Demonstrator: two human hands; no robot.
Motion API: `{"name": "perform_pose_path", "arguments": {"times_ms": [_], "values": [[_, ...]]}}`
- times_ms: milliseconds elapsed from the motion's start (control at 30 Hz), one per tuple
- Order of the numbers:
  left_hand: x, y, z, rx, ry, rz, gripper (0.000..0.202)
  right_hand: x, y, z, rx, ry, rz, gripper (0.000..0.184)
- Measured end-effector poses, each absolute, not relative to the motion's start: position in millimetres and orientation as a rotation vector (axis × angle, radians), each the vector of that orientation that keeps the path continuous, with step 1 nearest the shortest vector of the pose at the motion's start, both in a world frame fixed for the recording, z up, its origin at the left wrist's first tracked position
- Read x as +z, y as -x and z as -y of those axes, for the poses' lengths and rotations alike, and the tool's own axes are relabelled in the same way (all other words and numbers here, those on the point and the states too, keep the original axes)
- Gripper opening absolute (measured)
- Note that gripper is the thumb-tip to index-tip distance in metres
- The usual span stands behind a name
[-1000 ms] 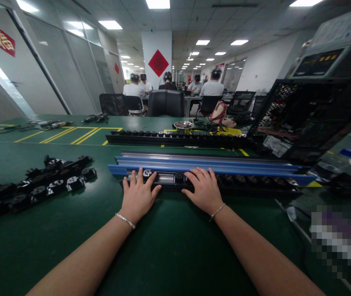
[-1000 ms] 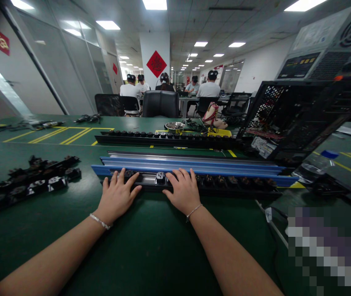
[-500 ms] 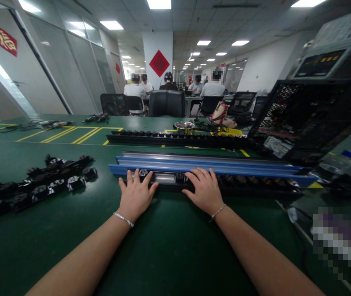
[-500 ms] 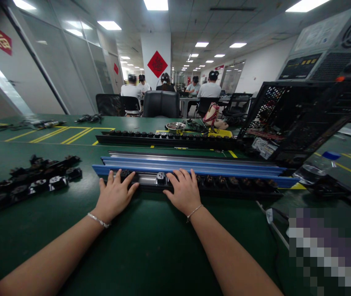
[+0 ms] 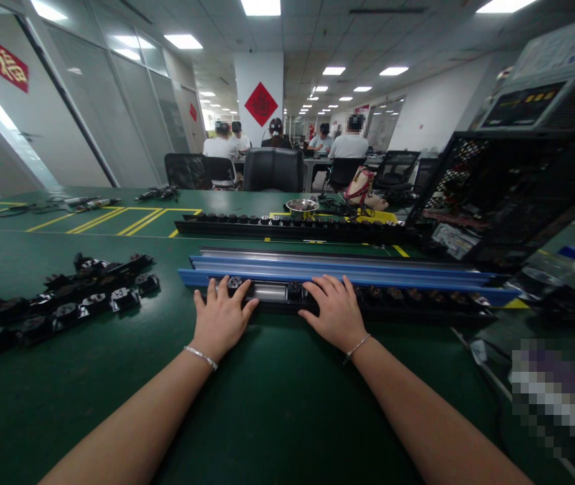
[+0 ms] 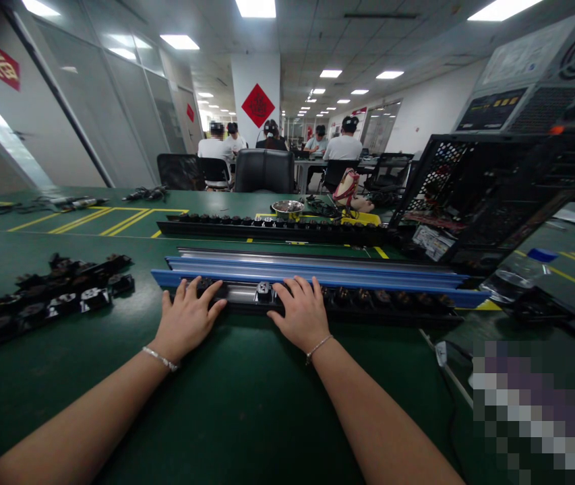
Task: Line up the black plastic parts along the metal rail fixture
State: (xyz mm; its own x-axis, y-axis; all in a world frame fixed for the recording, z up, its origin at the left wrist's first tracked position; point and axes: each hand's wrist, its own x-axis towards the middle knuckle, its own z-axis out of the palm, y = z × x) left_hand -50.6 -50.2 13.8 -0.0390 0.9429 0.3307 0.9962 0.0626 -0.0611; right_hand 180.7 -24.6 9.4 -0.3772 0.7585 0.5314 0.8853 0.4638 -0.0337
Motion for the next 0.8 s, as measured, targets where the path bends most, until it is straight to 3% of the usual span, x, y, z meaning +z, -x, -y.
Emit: {"name": "perform_pose_path", "arguments": {"times_ms": [800], "values": [[8.3, 63.1, 47.5, -0.371, 1.888, 2.104, 0.056, 11.2, -180.3, 25.8, -0.321, 1.367, 2.236, 0.047]]}}
